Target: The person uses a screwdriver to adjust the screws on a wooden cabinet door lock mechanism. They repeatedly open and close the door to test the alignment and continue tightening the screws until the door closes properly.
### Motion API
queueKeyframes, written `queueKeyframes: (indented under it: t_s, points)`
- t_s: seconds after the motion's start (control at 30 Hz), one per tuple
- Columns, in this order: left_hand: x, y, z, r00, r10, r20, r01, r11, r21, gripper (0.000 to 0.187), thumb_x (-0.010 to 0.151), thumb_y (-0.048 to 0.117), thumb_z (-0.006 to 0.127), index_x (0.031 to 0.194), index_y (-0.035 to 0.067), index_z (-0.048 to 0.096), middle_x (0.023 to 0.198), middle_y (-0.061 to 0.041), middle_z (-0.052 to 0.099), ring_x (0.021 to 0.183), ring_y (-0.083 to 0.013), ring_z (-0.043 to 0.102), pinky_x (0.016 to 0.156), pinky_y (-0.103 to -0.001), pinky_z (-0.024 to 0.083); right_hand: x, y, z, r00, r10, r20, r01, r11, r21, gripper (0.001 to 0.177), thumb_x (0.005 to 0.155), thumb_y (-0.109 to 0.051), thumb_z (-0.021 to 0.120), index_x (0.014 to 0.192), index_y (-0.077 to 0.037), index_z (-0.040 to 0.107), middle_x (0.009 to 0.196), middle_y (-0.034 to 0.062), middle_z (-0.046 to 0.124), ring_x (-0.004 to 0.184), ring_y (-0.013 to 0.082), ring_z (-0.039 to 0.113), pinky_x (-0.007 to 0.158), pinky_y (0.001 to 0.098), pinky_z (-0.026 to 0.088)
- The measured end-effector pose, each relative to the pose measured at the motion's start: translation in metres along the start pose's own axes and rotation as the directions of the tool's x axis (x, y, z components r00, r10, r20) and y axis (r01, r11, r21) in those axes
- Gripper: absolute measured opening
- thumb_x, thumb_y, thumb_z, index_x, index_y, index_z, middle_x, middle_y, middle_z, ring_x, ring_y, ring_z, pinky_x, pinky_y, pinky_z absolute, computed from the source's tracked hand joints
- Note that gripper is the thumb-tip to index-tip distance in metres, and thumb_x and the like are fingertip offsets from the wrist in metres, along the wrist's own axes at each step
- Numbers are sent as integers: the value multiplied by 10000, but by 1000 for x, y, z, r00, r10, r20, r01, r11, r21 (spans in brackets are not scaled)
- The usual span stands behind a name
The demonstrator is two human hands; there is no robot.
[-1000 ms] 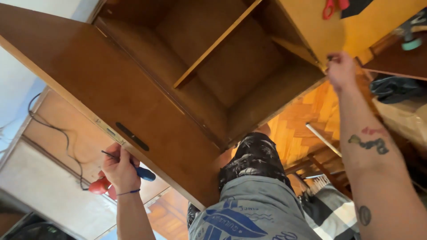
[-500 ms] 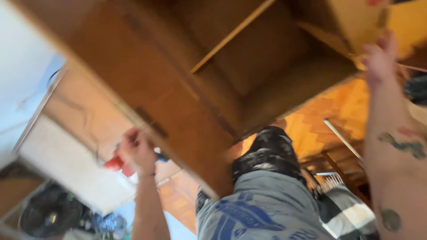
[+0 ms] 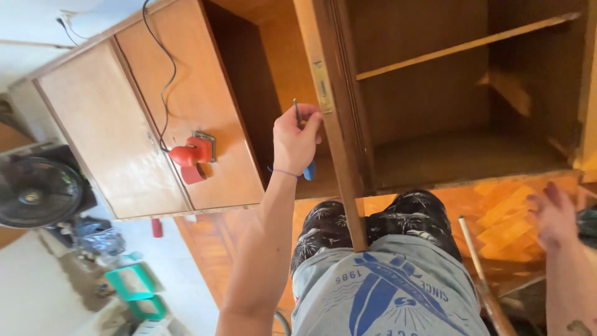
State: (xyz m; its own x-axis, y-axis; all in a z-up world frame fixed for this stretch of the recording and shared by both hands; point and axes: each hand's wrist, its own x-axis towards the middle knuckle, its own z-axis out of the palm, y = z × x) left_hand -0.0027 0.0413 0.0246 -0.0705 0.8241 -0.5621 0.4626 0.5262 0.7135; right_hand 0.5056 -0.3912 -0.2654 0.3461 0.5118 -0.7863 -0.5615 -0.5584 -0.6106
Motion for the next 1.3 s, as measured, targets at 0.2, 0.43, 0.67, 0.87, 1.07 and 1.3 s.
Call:
queueKeyframes:
  t_s: [0.2,0.43,0.67,0.87,1.07,1.3]
  points:
    - [3,11,-9,993,-83,82,85,996,-19,121,929,184,645,957,85,708,786,-12,693,521,-135,633,584,-283,559,-147,-177,283,943,81,-322,-278,720,-635,531,1069,1,457,1578,-115,353,1597,131,370,1432,336,396,1160,465,328]
    - [11,9,-16,991,-53,120,53,999,2,134,890,177,614,886,106,727,814,-2,778,758,-133,700,743,-293,576,-191,-209,371,961,97,-259,-262,620,-740,527,1063,-34,443,1570,-159,376,1619,117,378,1490,308,358,1198,496,303]
    - [13,22,-25,966,-139,219,138,990,21,131,911,162,593,863,100,697,782,-15,741,634,-138,625,643,-293,562,-197,-194,370,972,112,-204,-231,590,-774,507,1045,-28,434,1539,-141,421,1612,131,387,1471,311,392,1198,502,310]
    - [25,24,-28,905,-245,349,281,958,-56,114,951,131,583,878,52,620,755,-87,680,578,-152,550,549,-272,483,-201,-184,365,962,174,-210,-272,546,-792,489,1032,-47,428,1510,-134,475,1599,109,415,1481,271,390,1204,492,317]
    - [36,26,-28,847,-294,442,362,929,-74,125,925,73,600,809,47,563,684,-93,605,535,-134,505,458,-249,417,-186,-158,340,971,196,-137,-221,519,-826,488,981,-56,471,1456,-131,559,1553,89,477,1466,236,408,1179,465,337]
    - [36,36,-36,775,-392,495,479,876,-57,117,937,98,617,864,54,536,660,-73,560,552,-118,461,489,-244,400,-188,-153,344,964,236,-121,-221,461,-860,470,976,-71,479,1425,-132,603,1527,105,506,1426,276,449,1178,479,347]
